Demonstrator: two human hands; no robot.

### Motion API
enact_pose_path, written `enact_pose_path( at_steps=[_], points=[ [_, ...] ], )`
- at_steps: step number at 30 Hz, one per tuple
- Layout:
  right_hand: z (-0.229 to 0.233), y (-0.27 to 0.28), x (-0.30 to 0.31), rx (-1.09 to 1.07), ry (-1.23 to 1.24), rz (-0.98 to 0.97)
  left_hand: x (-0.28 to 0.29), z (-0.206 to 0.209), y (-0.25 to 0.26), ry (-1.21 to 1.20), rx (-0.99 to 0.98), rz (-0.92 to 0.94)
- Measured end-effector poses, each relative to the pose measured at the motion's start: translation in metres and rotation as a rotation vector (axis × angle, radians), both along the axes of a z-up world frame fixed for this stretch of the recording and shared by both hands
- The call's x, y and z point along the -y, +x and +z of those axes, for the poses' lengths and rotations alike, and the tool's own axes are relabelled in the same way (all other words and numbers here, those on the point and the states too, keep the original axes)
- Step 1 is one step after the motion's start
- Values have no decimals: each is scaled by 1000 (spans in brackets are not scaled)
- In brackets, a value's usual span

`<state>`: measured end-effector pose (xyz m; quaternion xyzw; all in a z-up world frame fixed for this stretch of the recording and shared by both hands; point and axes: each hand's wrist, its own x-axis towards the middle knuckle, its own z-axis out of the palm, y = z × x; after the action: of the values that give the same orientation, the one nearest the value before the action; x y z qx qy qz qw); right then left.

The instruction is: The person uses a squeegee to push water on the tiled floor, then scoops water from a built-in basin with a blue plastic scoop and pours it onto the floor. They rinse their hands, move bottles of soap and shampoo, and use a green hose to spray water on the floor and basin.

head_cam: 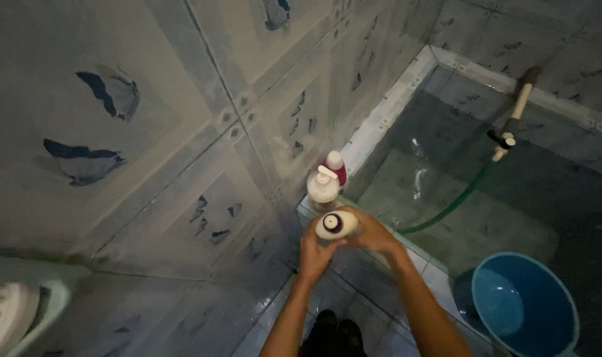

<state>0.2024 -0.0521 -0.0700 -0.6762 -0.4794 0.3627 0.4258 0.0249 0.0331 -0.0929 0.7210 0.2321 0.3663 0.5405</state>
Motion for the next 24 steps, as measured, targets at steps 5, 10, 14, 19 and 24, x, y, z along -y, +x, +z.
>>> enact_pose_path(
  at_steps=[5,10,14,19,24],
  points=[
    [-26,12,7,-191,207,-202,-3,11,22,-4,91,10],
    [-48,81,-23,-271,419,-589,-1,4,20,75,-200,-86],
    [-60,119,-82,-233,696,-438,3,-8,17,110,-266,-104],
    [-88,133,-123,-194,640,-335,-1,-20,16,118,-269,-180],
    [-122,149,-118,-214,523,-270,-4,-22,17,61,-319,-193]
  ],
)
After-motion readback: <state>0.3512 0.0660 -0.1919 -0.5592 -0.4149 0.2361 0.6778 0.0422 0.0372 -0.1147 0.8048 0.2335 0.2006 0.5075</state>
